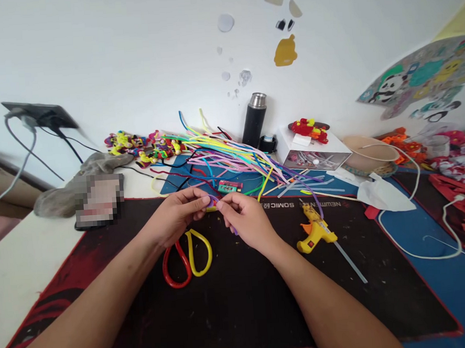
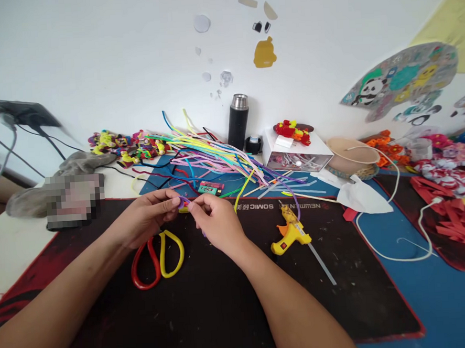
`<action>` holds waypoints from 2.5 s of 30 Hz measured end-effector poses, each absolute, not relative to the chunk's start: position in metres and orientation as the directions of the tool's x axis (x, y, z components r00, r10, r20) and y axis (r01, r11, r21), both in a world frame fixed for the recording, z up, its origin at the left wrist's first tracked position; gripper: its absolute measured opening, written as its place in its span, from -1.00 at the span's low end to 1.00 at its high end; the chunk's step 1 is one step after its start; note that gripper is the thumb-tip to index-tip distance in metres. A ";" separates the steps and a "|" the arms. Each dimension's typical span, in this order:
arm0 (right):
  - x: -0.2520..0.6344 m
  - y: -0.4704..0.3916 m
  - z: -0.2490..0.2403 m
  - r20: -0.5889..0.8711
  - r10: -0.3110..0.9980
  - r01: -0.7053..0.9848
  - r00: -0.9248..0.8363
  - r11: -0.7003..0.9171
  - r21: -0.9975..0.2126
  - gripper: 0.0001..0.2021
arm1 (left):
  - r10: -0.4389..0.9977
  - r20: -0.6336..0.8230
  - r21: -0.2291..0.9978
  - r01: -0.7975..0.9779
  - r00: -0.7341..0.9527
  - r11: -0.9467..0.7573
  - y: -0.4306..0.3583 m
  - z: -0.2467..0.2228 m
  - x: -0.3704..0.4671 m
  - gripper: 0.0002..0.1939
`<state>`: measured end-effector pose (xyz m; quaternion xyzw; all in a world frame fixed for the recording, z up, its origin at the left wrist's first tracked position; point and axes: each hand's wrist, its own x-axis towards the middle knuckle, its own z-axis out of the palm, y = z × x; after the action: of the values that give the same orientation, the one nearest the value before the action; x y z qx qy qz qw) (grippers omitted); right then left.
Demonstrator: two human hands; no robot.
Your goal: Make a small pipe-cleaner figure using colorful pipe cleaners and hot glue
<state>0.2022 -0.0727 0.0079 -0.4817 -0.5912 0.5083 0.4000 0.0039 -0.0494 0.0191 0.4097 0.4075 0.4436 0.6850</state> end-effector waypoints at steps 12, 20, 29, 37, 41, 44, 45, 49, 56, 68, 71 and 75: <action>0.201 -0.072 0.009 0.002 0.980 0.175 -0.198 0.037 -0.984 -0.78 | 0.915 -0.281 0.877 -0.310 0.289 0.367 -0.050 0.024 0.009 -0.54; 0.201 -0.074 0.010 0.047 0.984 0.170 -0.170 0.077 -0.983 -0.80 | 0.930 -0.236 0.907 -0.280 0.281 0.314 -0.051 0.020 0.009 -0.57; 0.201 -0.076 0.013 0.049 0.983 0.182 -0.180 0.082 -0.980 -0.80 | 0.918 -0.220 0.882 -0.334 0.330 0.331 -0.051 0.020 0.006 -0.61; 0.200 -0.075 0.012 0.043 0.982 0.184 -0.183 0.077 -0.980 -0.80 | 0.935 -0.204 0.902 -0.314 0.291 0.295 -0.052 0.022 0.008 -0.61; 0.199 -0.076 0.009 0.049 0.981 0.177 -0.190 0.083 -0.981 -0.80 | 0.942 -0.195 0.915 -0.296 0.272 0.275 -0.053 0.022 0.009 -0.60; 0.199 -0.076 0.008 0.035 0.978 0.178 -0.206 0.073 -0.981 -0.79 | 0.944 -0.186 0.926 -0.272 0.274 0.262 -0.054 0.023 0.010 -0.60; 0.199 -0.076 0.008 0.032 0.977 0.180 -0.211 0.071 -0.981 -0.78 | 0.944 -0.184 0.929 -0.264 0.275 0.258 -0.054 0.024 0.011 -0.61; 0.199 -0.077 0.009 0.042 0.976 0.204 -0.215 0.087 -0.975 -0.77 | 0.945 -0.175 0.938 -0.246 0.275 0.245 -0.055 0.024 0.012 -0.61; 0.198 -0.077 0.010 0.075 0.978 0.259 -0.197 0.125 -0.958 -0.81 | 0.937 -0.191 0.947 -0.195 0.292 0.254 -0.054 0.022 0.011 -0.59; 0.198 -0.079 0.011 0.064 0.976 0.280 -0.207 0.121 -0.952 -0.80 | 0.953 -0.116 0.986 -0.086 0.279 0.145 -0.052 0.018 0.007 -0.64; 0.197 -0.079 0.011 0.059 0.976 0.269 -0.209 0.116 -0.956 -0.78 | 0.968 -0.097 0.988 -0.096 0.231 0.122 -0.051 0.018 0.007 -0.64; 0.199 -0.077 0.010 0.067 0.975 0.240 -0.214 0.119 -0.963 -0.77 | 0.985 -0.060 0.997 -0.044 0.160 0.067 -0.047 0.019 0.005 -0.65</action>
<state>0.1987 -0.0772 0.0100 -0.4815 -0.6308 0.4571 0.4017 0.0048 -0.0474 0.0192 0.5093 0.4619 0.4548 0.5660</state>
